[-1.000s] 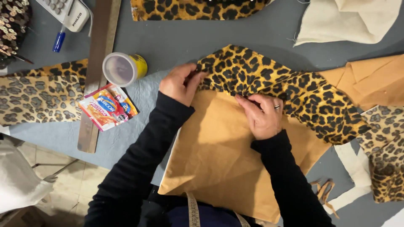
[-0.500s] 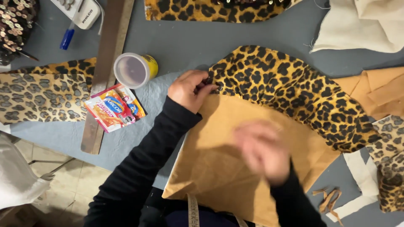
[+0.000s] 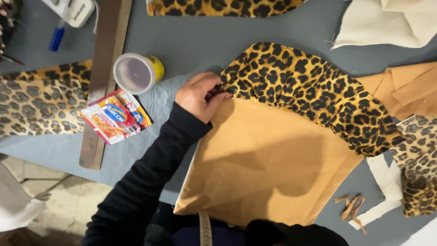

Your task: Pinning a leopard-print fabric ruffle onto a tan fabric piece on a workbench

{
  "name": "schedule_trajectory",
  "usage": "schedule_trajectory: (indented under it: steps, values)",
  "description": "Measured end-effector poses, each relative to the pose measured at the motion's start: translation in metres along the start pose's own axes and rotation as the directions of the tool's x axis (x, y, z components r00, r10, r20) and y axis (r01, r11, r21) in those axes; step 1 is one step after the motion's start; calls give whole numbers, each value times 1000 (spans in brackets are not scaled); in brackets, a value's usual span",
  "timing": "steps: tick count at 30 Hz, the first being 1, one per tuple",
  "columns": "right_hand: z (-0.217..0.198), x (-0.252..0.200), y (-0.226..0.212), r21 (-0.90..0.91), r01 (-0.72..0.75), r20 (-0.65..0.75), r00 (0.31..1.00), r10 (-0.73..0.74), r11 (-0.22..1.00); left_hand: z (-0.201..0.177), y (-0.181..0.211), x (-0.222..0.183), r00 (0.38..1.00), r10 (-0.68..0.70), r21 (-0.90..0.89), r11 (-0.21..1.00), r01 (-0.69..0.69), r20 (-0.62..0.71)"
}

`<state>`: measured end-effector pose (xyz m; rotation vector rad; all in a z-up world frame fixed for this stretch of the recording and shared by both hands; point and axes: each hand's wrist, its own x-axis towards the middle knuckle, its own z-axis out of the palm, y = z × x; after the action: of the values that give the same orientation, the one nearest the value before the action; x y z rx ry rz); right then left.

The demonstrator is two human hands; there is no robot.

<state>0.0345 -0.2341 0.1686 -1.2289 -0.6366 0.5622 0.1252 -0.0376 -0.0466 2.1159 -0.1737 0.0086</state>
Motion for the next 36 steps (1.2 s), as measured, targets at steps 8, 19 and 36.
schedule_trajectory:
  steps: [8,19,36]
  values:
    - [-70,7,51,-348,-193,-307,948,83,917,9,-11,7,996,-7,182,983,-9,89]
    - [-101,10,153,-877,-461,-467,884,-11,133,8,-7,43,960,-125,275,960,53,250]
    - [-112,54,143,-658,-389,-437,894,93,645,-24,-15,36,864,-89,27,996,87,496]
